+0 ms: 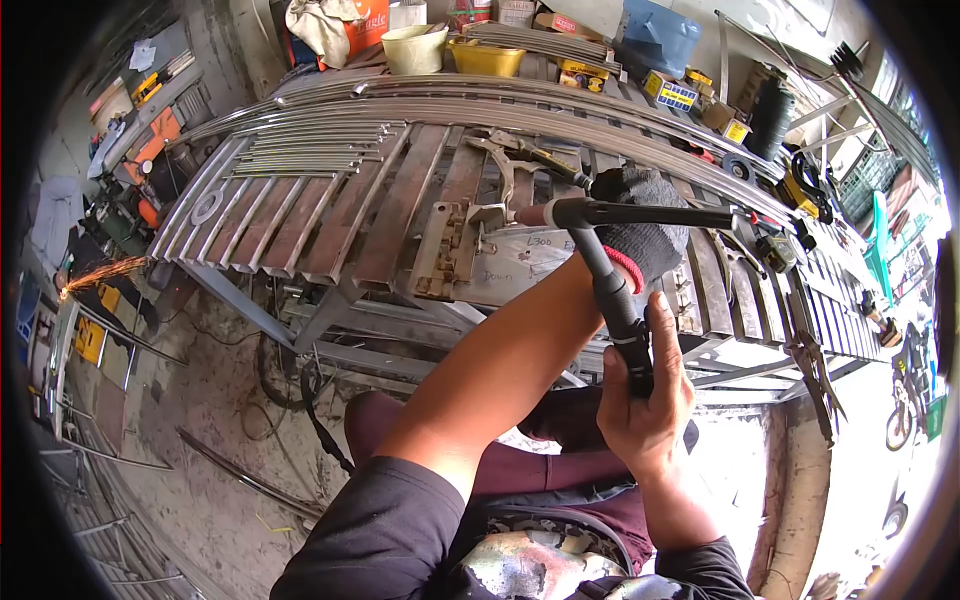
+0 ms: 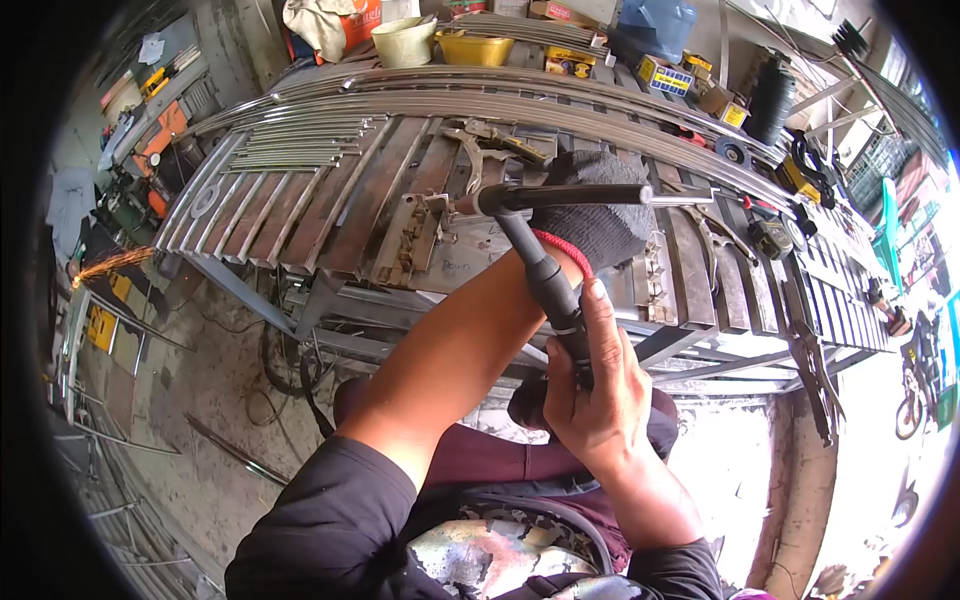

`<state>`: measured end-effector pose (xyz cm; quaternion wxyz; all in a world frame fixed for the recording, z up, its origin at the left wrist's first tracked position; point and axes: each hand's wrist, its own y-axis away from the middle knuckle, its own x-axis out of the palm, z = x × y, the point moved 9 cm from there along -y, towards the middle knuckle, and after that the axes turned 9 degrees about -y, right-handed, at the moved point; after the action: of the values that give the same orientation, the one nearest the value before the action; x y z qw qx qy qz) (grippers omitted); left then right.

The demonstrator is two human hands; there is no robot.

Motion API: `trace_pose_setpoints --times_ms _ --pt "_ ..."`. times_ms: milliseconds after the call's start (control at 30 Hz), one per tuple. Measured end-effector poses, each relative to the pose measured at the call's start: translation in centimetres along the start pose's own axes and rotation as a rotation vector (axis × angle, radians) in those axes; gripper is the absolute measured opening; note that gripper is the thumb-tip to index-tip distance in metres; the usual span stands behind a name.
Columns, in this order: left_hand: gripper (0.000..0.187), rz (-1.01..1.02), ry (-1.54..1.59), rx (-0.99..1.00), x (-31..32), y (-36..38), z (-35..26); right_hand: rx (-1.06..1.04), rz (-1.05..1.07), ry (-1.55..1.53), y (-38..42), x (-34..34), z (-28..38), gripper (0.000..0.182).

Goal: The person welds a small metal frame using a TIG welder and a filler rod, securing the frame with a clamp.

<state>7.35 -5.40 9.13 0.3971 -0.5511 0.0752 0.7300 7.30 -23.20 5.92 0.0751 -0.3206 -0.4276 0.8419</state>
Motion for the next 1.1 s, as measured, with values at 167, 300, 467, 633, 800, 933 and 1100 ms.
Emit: trace_pose_setpoints --times_ms 167,300,467,633,800,933,1100 --pt "0.027 -0.064 0.112 -0.062 -0.8 -0.2 1.2 -0.016 -0.008 -0.009 -0.1 0.1 0.1 0.072" --pt "0.027 -0.048 0.14 -0.111 -1.1 0.0 1.6 -0.018 -0.004 -0.005 0.1 0.3 -0.2 0.064" --pt "0.03 -0.113 0.214 -0.109 -0.2 -0.6 1.5 -0.017 0.005 -0.01 -0.1 0.3 0.0 0.063" --pt "0.031 -0.078 0.153 -0.082 -0.3 -0.6 1.2 -0.005 0.042 0.009 -0.1 0.3 0.2 0.062" --pt "0.032 -0.06 0.17 -0.074 -0.4 -0.4 1.3 -0.09 -0.001 0.05 -0.4 0.4 1.1 0.074" --pt "0.032 -0.088 0.244 -0.099 -0.4 -0.4 1.7 -0.102 -0.028 0.058 -0.2 0.4 1.0 0.074" --pt "0.032 -0.058 0.237 -0.077 0.0 -0.9 1.6 -0.138 -0.047 0.071 -0.3 0.3 1.0 0.074"
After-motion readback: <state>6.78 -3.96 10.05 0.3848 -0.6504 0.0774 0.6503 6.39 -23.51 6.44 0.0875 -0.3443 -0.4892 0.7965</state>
